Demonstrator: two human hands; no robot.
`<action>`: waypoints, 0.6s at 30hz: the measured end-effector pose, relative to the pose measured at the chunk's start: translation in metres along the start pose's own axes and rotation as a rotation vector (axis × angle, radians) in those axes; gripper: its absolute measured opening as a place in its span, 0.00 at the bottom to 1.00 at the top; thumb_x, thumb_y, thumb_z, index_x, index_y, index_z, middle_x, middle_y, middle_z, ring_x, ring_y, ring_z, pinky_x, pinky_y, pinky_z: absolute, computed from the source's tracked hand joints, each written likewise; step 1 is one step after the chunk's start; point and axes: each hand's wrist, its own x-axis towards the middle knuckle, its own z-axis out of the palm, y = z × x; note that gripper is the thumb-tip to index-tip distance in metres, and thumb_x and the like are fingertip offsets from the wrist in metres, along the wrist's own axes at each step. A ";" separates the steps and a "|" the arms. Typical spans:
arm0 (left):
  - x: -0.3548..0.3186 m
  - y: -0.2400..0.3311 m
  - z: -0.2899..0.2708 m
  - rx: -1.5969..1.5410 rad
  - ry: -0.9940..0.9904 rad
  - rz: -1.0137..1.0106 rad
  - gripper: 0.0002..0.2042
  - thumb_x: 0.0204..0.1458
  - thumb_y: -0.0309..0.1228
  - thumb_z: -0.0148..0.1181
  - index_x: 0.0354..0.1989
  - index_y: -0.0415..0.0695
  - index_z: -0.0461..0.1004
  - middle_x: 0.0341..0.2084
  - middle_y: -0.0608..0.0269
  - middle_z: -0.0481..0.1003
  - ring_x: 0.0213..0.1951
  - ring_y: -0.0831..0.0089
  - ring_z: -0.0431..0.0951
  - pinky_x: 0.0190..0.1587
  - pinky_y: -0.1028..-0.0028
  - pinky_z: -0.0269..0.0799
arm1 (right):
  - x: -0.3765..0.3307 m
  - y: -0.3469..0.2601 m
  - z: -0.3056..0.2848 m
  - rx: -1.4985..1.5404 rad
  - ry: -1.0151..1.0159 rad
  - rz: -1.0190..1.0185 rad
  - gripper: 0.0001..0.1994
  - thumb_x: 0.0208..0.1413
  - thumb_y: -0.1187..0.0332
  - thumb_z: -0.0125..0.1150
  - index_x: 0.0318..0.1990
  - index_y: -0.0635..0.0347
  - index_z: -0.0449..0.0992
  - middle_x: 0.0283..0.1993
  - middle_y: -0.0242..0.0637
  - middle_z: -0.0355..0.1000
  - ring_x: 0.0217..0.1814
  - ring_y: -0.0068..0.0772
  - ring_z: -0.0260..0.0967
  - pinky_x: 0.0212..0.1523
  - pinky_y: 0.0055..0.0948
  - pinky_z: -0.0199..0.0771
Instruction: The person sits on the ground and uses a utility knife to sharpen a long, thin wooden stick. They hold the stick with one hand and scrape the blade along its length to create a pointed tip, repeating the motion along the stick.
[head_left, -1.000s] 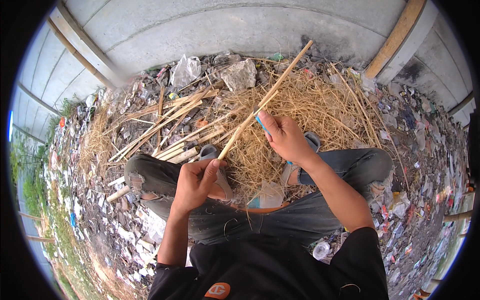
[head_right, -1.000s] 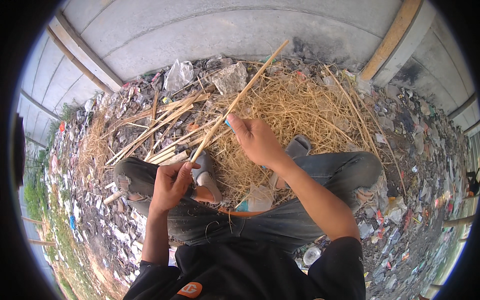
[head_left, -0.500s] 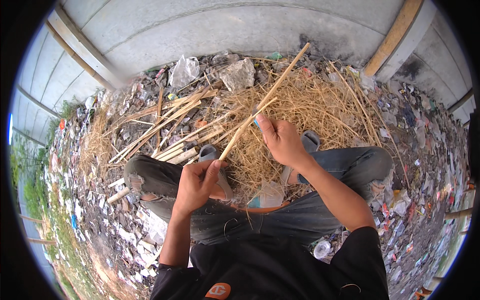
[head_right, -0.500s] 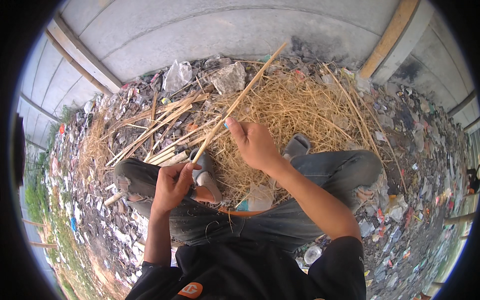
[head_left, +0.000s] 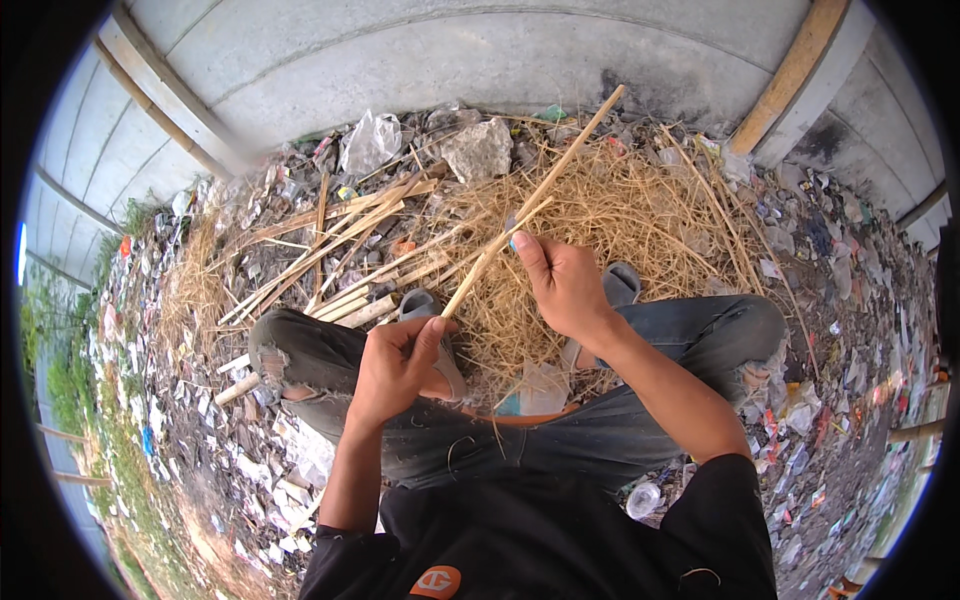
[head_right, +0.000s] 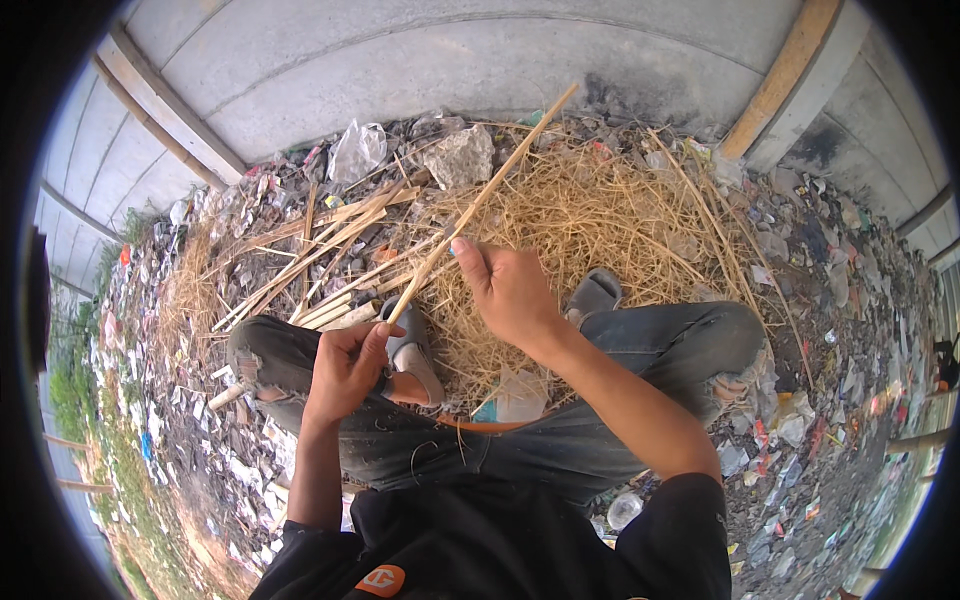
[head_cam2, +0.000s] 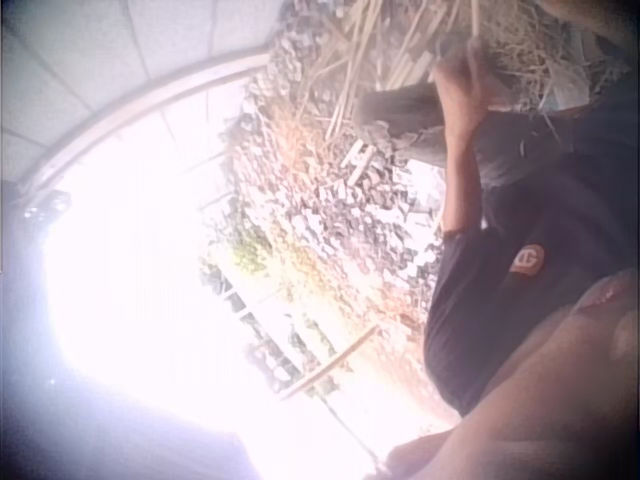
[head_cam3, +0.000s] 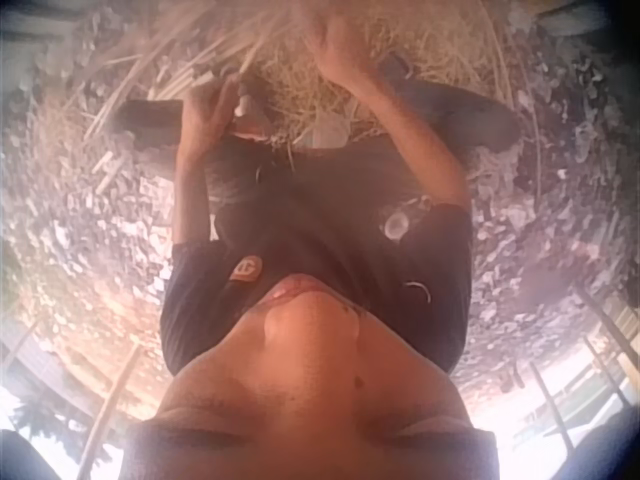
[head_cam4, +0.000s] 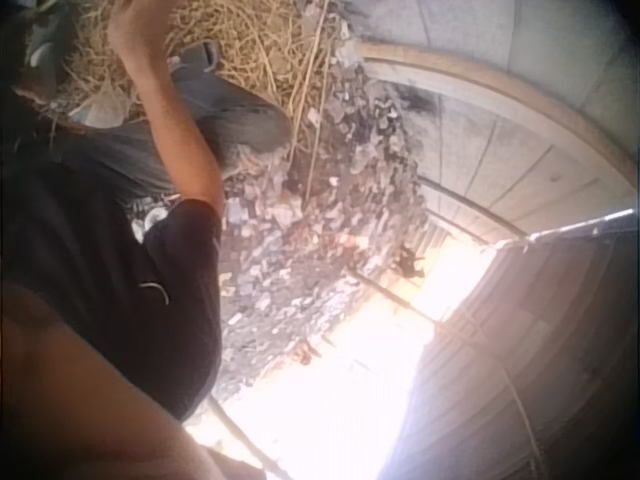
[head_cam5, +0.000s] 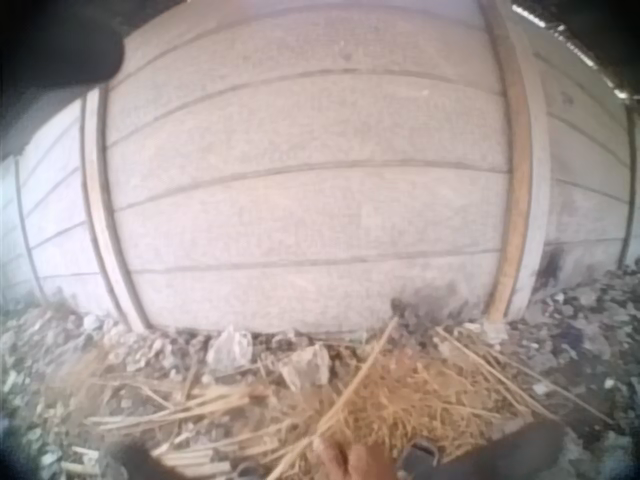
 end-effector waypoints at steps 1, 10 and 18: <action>-0.001 -0.003 0.001 -0.005 -0.003 -0.003 0.18 0.71 0.39 0.57 0.44 0.33 0.84 0.15 0.73 0.67 0.22 0.86 0.64 0.25 0.77 0.61 | -0.001 0.005 0.000 0.031 -0.038 0.018 0.34 0.74 0.42 0.46 0.24 0.65 0.75 0.12 0.40 0.57 0.14 0.36 0.58 0.21 0.40 0.59; -0.004 -0.007 -0.004 -0.044 -0.019 -0.042 0.18 0.70 0.39 0.57 0.44 0.33 0.84 0.16 0.74 0.67 0.22 0.87 0.64 0.24 0.78 0.61 | 0.004 -0.002 -0.019 0.466 -0.416 0.411 0.35 0.74 0.42 0.46 0.21 0.65 0.68 0.12 0.35 0.56 0.15 0.28 0.61 0.20 0.38 0.57; 0.001 -0.001 0.001 0.020 -0.006 0.002 0.18 0.71 0.39 0.57 0.43 0.33 0.84 0.16 0.74 0.67 0.22 0.86 0.63 0.24 0.77 0.60 | -0.004 0.004 0.003 0.018 -0.060 -0.012 0.35 0.75 0.42 0.45 0.22 0.65 0.69 0.13 0.37 0.58 0.15 0.30 0.63 0.20 0.37 0.58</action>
